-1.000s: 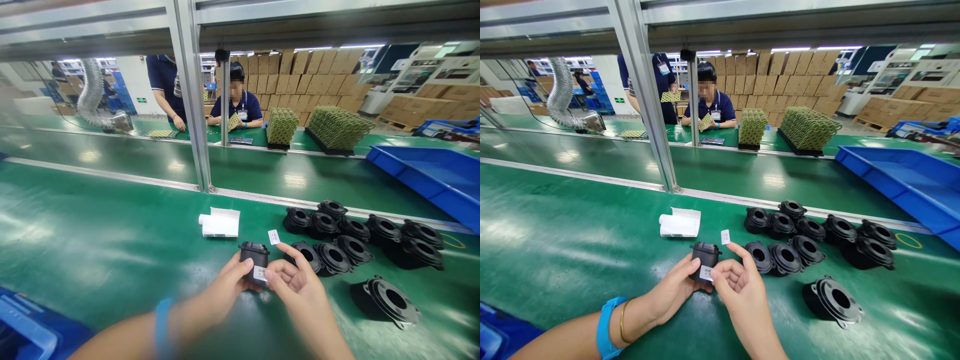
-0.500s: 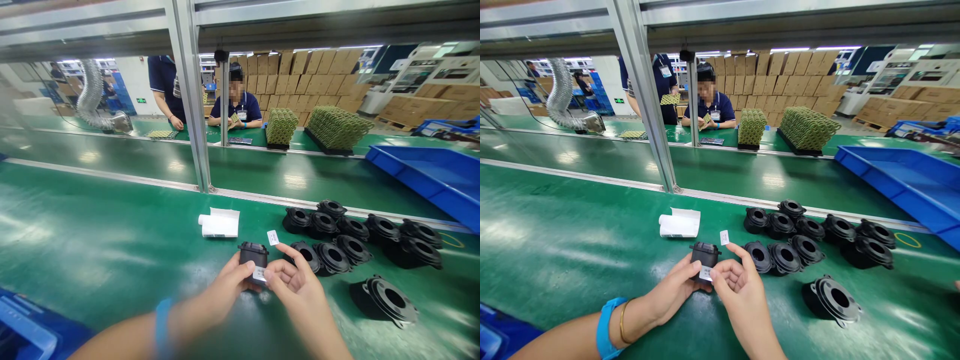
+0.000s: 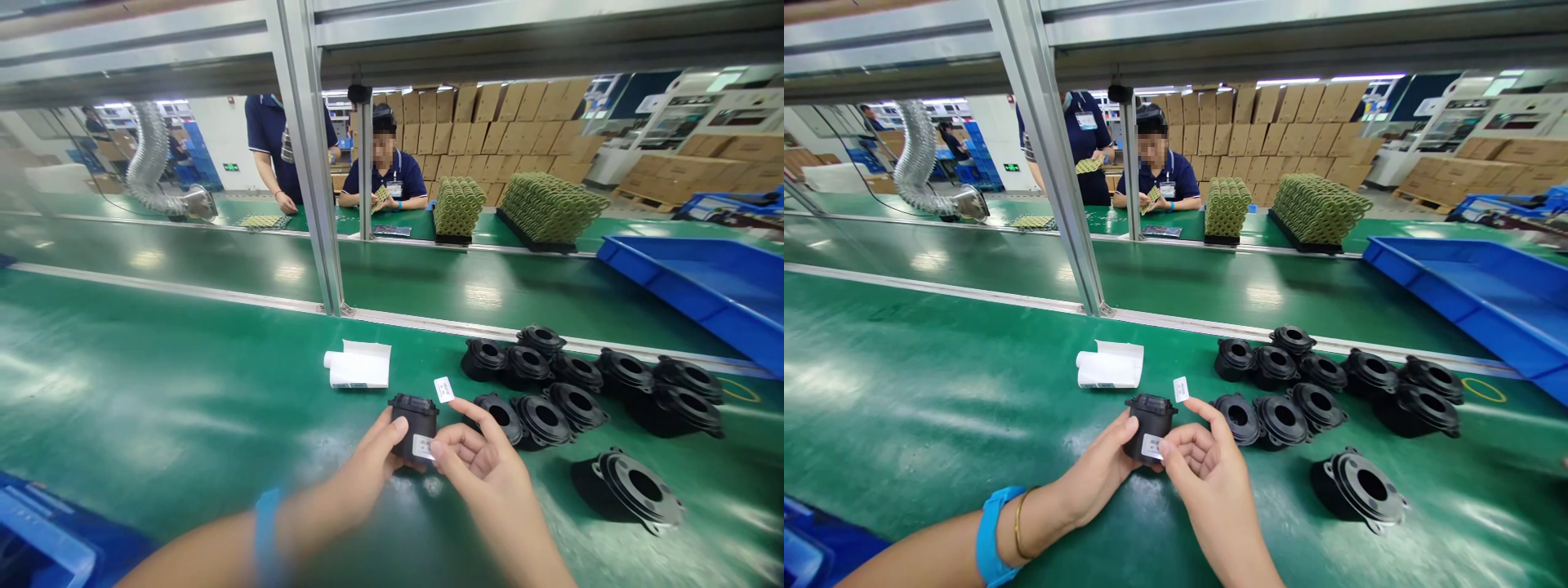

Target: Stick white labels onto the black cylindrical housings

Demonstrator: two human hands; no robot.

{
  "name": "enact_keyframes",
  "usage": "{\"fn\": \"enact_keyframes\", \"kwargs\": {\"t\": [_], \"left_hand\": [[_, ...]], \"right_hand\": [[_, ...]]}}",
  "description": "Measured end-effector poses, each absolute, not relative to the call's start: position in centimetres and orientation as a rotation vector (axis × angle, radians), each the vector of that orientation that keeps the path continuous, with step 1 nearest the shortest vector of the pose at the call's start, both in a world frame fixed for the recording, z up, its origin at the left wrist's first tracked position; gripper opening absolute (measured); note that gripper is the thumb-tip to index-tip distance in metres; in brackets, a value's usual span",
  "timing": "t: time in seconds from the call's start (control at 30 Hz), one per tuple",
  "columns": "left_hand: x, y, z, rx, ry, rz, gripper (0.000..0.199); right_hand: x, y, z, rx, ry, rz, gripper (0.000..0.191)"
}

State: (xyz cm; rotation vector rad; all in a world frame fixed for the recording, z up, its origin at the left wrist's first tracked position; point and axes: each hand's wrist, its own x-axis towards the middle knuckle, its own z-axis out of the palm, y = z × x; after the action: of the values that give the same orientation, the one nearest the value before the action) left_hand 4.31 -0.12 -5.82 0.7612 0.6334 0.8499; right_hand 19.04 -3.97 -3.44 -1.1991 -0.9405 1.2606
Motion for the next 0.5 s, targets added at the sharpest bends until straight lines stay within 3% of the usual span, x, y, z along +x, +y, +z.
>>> {"fn": "enact_keyframes", "kwargs": {"t": [0.37, 0.5], "left_hand": [[4.22, 0.01, -6.12, 0.874, 0.723, 0.866, 0.046], [4.35, 0.4, -5.55, 0.779, 0.76, 0.939, 0.041]], "right_hand": [[19.01, -3.89, -3.58, -1.211, -0.993, 1.235, 0.057], [19.79, -3.65, -3.95, -1.327, -1.068, 1.078, 0.052]]}}
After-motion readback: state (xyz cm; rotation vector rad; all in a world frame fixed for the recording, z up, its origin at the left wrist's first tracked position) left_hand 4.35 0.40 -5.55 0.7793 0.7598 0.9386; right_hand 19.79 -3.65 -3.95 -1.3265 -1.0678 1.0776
